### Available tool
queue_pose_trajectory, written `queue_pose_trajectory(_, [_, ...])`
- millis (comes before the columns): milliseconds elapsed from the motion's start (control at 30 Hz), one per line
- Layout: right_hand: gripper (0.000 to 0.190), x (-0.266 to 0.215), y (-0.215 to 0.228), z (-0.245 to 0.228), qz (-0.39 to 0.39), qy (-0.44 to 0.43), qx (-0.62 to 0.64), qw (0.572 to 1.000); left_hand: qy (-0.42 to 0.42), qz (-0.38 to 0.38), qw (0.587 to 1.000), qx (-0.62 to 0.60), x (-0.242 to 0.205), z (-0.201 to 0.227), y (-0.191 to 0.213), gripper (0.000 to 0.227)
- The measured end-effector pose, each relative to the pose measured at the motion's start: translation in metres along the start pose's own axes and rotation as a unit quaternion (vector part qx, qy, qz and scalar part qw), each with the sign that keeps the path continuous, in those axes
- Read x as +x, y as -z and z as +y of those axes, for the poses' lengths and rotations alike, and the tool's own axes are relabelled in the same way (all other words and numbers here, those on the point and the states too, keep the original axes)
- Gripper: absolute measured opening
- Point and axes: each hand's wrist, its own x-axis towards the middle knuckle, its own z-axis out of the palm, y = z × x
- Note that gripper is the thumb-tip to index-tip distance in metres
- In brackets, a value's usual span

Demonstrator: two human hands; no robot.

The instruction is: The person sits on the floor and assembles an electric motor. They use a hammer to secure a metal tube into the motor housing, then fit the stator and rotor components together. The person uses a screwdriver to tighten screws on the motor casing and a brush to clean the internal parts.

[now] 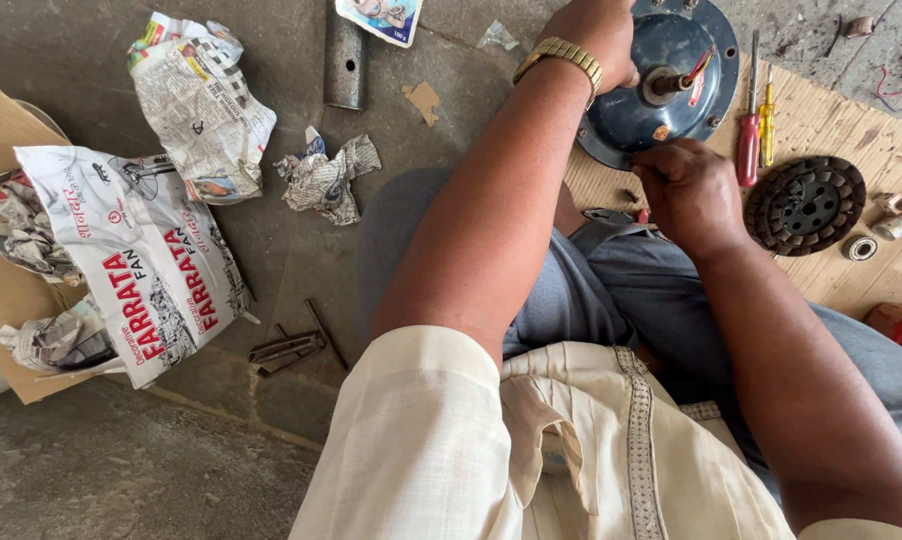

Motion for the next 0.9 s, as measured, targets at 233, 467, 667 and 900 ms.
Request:
queue_pose_trajectory(233, [0.02, 0.001, -0.002, -0.011, -0.065, 0.067, -0.173, 0.98, 0.006, 0.002, 1.0, -0.004, -0.002, 0.001, 0.002, 0.067])
queue_pose_trajectory(467, [0.005, -0.005, -0.007, -0.011, -0.04, 0.013, -0.202, 0.978, 0.026, -0.061, 0.997, 0.044, -0.001, 0.002, 0.0, 0.067])
queue_pose_trajectory(667, [0.007, -0.016, -0.012, 0.002, 0.02, -0.072, -0.129, 0.989, 0.031, -0.027, 0.999, 0.012, -0.012, 0.0, 0.006, 0.085])
queue_pose_trajectory(900, [0.013, -0.021, -0.011, 0.008, 0.019, -0.033, -0.205, 0.978, 0.08, -0.027, 0.996, -0.021, -0.034, 0.011, 0.025, 0.088])
